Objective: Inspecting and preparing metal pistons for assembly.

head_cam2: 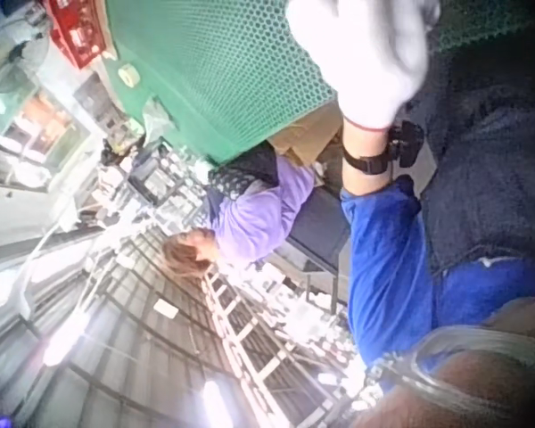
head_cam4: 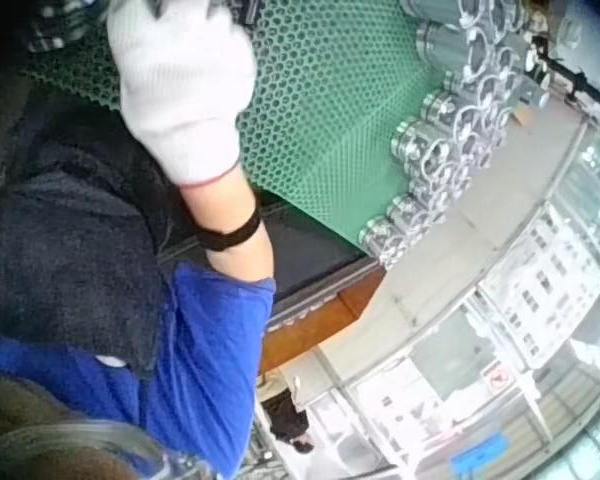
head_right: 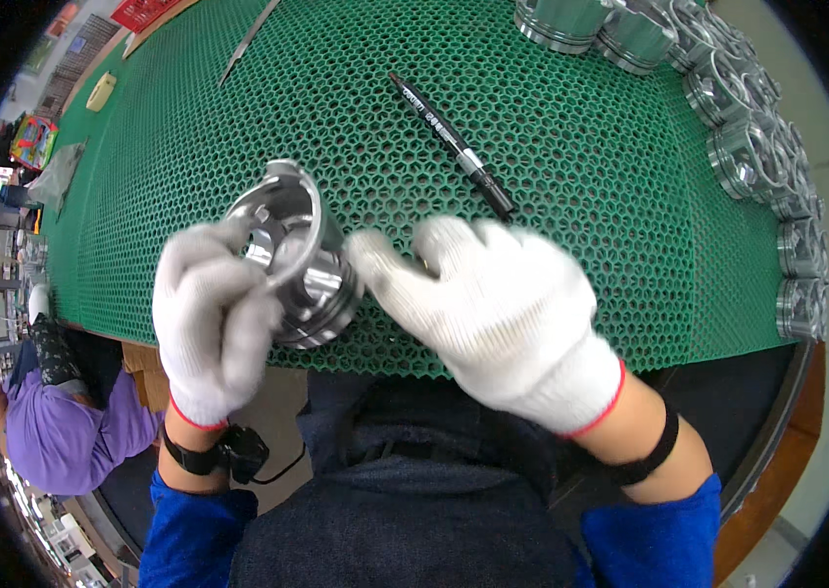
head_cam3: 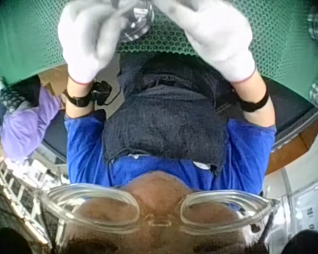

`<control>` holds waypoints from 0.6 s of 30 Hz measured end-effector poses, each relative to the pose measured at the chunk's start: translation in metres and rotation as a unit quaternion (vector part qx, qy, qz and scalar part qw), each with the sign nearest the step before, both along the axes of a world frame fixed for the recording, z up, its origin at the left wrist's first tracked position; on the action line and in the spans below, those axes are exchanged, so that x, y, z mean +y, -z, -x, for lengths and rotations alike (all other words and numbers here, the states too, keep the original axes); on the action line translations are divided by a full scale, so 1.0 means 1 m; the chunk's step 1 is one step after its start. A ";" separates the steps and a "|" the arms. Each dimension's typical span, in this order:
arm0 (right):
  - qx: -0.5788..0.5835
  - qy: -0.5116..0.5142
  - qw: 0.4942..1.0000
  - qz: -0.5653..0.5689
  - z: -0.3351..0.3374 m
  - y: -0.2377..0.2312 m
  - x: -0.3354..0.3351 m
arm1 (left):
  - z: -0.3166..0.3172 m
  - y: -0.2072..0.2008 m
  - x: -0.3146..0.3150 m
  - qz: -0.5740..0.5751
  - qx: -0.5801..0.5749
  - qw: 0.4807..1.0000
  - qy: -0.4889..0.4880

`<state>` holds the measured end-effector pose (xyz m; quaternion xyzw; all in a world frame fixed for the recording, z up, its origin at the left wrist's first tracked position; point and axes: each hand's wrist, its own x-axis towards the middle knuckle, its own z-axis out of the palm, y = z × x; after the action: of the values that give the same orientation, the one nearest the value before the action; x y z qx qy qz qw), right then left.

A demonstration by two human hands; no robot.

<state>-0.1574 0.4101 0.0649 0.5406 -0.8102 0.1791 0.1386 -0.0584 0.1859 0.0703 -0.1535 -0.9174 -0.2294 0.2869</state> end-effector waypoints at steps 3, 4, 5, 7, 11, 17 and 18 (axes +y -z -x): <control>-0.138 0.062 0.984 -0.089 -0.025 -0.003 0.013 | -0.018 0.000 0.022 0.049 -0.004 0.999 -0.002; -0.224 0.060 0.970 -0.069 -0.029 0.000 0.019 | -0.024 0.006 0.029 0.057 -0.018 0.998 0.005; -0.225 0.059 0.970 -0.068 -0.025 -0.005 0.021 | -0.029 0.011 0.032 0.065 -0.030 0.997 0.013; -0.837 0.056 0.535 -0.104 -0.014 -0.024 0.022 | -0.029 0.008 0.031 0.084 -0.045 0.995 0.007; -0.924 0.006 0.383 -0.011 -0.023 -0.027 0.021 | -0.031 0.010 0.024 0.067 -0.046 0.996 0.030; -0.824 0.102 0.525 0.187 -0.020 -0.010 0.057 | -0.032 0.006 0.002 0.051 0.011 0.999 -0.004; -0.814 0.077 0.484 0.313 -0.018 0.001 0.060 | -0.030 0.000 0.003 0.054 0.006 0.998 -0.017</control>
<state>-0.1394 0.4700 0.0635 0.0097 -0.4905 0.7693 -0.4092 -0.0283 0.1894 0.0699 -0.1543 -0.9291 -0.1733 0.2880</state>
